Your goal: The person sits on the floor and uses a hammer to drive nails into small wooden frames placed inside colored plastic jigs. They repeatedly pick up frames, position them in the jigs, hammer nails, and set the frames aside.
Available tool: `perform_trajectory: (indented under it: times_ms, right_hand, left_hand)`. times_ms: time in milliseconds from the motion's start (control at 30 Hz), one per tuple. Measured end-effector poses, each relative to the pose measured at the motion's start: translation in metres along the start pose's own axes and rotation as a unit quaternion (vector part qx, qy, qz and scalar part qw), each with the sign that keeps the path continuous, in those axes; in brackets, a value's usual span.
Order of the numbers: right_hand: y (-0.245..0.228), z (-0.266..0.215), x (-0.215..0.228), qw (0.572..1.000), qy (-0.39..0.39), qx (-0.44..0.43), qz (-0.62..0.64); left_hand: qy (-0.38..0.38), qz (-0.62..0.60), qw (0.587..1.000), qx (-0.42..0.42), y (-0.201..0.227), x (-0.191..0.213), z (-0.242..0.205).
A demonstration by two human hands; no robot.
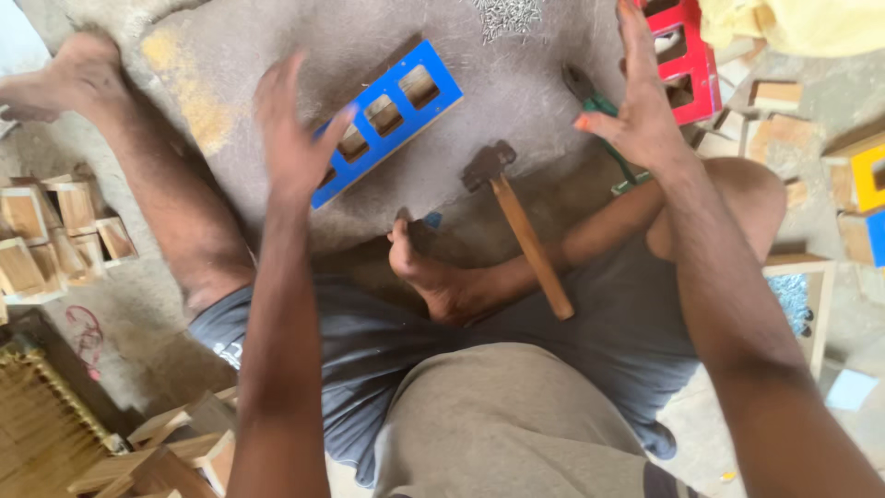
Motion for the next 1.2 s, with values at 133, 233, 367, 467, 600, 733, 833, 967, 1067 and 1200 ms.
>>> perform_trajectory:
  times_ms: [133,233,367,467,600,733,833,967,1067,1200]
  right_hand:
    - [0.011,0.042,-0.016,0.998,-0.018,-0.003,-0.056]
    - [0.017,0.044,-0.012,0.999,-0.021,-0.032,-0.033]
    - [0.018,0.052,-0.012,0.998,-0.02,-0.064,0.012]
    - [0.025,0.046,-0.011,0.994,-0.033,-0.102,0.032]
    - [0.031,0.042,-0.011,0.994,-0.026,-0.103,0.03]
    - [0.039,0.042,-0.013,0.996,-0.015,-0.084,-0.028]
    - [0.052,0.036,-0.015,0.995,-0.013,-0.097,-0.016]
    - [0.044,0.037,-0.019,0.998,-0.019,-0.045,-0.05]
    - [0.042,0.036,-0.025,0.995,-0.026,-0.085,-0.035]
    - [0.025,0.031,-0.024,0.992,-0.019,-0.043,-0.116]
  left_hand:
    - [-0.026,-0.07,0.997,-0.003,-0.001,-0.075,0.073]
    - [-0.1,-0.077,0.988,0.087,-0.012,-0.179,0.135]
    - [-0.132,0.066,0.973,0.178,-0.046,-0.244,0.18]
    - [-0.08,0.101,0.975,0.183,-0.052,-0.249,0.175]
    - [-0.118,-0.06,0.988,0.077,-0.017,-0.226,0.159]
    - [-0.019,-0.341,0.939,-0.026,0.035,-0.133,0.138]
    - [0.005,-0.46,0.888,0.006,0.059,-0.084,0.113]
    - [0.024,-0.41,0.912,0.007,0.08,-0.033,0.068]
    - [0.035,-0.384,0.922,0.02,0.072,-0.009,0.052]
    - [0.015,-0.3,0.954,-0.015,0.06,0.001,0.067]
Point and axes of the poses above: each hand's wrist, its own z-axis towards the middle knuckle, its own x-axis out of the back of the hand, y = z × x, the point moved 9 cm from there along z, towards the middle knuckle, and after that the axes turned 4 degrees about -y, right-handed, at the moved point
